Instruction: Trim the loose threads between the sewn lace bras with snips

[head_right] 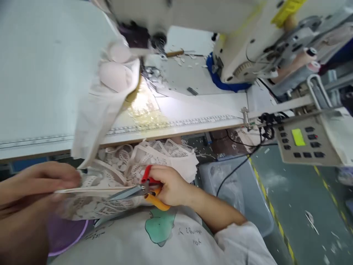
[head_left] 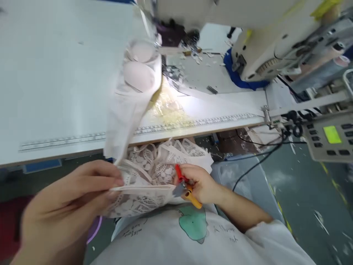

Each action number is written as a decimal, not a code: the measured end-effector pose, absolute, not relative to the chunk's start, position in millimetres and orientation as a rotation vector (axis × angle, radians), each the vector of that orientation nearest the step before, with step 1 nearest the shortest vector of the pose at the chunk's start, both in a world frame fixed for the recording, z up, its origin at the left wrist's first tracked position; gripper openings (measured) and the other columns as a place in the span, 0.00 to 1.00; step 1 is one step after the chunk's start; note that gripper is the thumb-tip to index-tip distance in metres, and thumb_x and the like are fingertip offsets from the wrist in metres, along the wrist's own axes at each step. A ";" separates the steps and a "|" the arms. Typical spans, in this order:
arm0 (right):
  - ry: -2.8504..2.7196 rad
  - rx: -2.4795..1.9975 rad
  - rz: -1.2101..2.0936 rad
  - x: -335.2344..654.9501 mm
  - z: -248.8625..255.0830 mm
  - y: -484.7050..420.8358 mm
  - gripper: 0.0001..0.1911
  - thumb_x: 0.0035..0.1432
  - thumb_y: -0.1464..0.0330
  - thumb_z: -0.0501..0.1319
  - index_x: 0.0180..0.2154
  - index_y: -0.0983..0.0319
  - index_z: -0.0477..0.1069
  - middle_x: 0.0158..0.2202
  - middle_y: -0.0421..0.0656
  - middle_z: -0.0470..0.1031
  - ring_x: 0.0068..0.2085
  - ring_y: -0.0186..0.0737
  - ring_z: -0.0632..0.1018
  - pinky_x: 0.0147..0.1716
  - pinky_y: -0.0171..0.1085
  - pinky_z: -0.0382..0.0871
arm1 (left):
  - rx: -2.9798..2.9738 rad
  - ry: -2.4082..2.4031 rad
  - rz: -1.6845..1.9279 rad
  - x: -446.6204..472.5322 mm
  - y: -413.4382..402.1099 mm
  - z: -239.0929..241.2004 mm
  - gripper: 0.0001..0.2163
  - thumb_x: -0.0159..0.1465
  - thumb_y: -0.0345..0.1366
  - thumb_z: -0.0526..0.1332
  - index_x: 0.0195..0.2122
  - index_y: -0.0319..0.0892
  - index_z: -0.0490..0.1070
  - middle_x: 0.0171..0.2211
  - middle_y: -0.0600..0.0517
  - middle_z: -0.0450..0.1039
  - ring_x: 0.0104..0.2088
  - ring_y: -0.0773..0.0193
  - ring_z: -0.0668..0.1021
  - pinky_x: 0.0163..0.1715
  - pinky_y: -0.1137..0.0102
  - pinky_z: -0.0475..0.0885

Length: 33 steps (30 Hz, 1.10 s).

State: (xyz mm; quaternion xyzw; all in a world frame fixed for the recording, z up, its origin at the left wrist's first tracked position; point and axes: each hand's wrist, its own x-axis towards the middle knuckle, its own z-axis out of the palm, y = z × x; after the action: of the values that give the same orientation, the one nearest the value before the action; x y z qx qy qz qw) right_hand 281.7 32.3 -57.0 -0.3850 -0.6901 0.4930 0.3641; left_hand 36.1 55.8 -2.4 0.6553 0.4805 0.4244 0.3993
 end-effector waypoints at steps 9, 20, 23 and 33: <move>-1.897 -0.865 0.883 269.7 -54.3 24.5 0.08 0.51 0.77 0.56 0.32 0.61 0.70 0.23 0.41 0.69 0.24 0.34 0.70 0.20 0.31 0.62 | 2.015 0.827 0.909 24.3 69.9 18.9 0.15 0.56 0.20 0.58 0.38 0.49 0.74 0.31 0.51 0.74 0.30 0.65 0.78 0.28 0.74 0.76; -2.117 -0.857 0.445 269.6 -61.3 15.7 0.13 0.52 0.78 0.54 0.39 0.62 0.68 0.24 0.43 0.68 0.25 0.37 0.66 0.21 0.36 0.59 | 1.982 0.819 0.852 6.8 49.8 3.4 0.16 0.56 0.21 0.59 0.42 0.47 0.69 0.35 0.51 0.77 0.35 0.64 0.79 0.34 0.75 0.76; -2.147 -0.849 0.408 269.5 -59.3 15.3 0.13 0.52 0.79 0.54 0.39 0.63 0.68 0.23 0.43 0.68 0.25 0.38 0.66 0.21 0.36 0.59 | 1.940 0.851 0.849 4.7 42.6 -4.0 0.16 0.57 0.22 0.59 0.45 0.46 0.67 0.35 0.50 0.76 0.34 0.65 0.79 0.32 0.75 0.76; -2.200 -0.777 0.316 267.2 -56.3 12.0 0.12 0.53 0.79 0.55 0.40 0.65 0.68 0.24 0.43 0.67 0.26 0.38 0.64 0.22 0.36 0.57 | 2.069 0.743 0.945 1.9 40.6 -5.0 0.19 0.58 0.21 0.58 0.49 0.46 0.66 0.34 0.49 0.76 0.36 0.64 0.78 0.35 0.73 0.76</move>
State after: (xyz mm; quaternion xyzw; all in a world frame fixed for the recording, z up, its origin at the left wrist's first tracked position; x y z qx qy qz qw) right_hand 267.2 12.0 -56.3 -0.3046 -0.8630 0.1238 0.3836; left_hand 1.9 40.6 -5.0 0.8048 0.2891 0.3674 0.3656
